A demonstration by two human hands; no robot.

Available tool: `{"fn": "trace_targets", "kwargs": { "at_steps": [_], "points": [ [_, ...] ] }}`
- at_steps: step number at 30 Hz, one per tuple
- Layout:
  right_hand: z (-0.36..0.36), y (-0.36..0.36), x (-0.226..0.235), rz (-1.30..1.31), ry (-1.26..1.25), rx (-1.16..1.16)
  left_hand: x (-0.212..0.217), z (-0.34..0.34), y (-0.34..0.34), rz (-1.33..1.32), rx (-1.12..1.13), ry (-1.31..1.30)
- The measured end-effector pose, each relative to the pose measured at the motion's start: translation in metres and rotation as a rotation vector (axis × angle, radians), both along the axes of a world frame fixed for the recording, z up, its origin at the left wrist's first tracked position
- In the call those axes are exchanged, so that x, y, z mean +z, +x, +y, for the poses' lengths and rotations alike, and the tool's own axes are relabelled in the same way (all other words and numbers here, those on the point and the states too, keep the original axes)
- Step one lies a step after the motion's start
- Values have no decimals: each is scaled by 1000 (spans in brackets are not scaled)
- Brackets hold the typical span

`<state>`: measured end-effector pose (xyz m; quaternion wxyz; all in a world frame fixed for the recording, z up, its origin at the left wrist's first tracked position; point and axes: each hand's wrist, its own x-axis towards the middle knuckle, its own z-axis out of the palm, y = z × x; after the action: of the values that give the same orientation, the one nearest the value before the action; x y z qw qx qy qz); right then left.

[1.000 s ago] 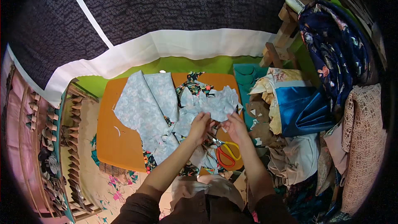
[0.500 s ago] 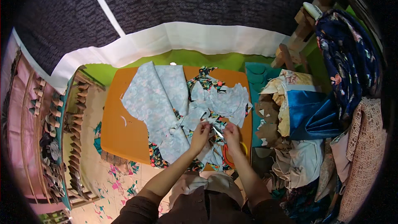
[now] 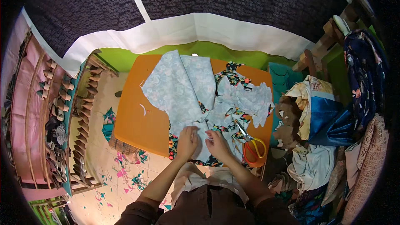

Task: Using scissors to cut pieces of patterned fabric on a table.

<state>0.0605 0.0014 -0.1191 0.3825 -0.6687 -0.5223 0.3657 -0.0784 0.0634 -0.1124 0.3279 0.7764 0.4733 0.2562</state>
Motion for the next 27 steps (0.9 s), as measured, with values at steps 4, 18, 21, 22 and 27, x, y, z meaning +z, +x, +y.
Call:
{"fn": "trace_targets", "kwargs": {
  "at_steps": [4,18,21,22,27],
  "points": [
    [9,-28,2,-365,56,10,-3,17,-36,269,-32,258],
    [54,-81,-25,-238,11,-126,0,66,-68,-111,-424,-585],
    [66,-70,-11,-193,75,-233,-17,65,-80,-372,-462,-549],
    [66,-55,-10,-209,167,-339,-9,66,-78,-374,-417,-472],
    [58,-21,19,-155,253,-739,-10,76,-99,-260,-318,-484]
  ]
}}
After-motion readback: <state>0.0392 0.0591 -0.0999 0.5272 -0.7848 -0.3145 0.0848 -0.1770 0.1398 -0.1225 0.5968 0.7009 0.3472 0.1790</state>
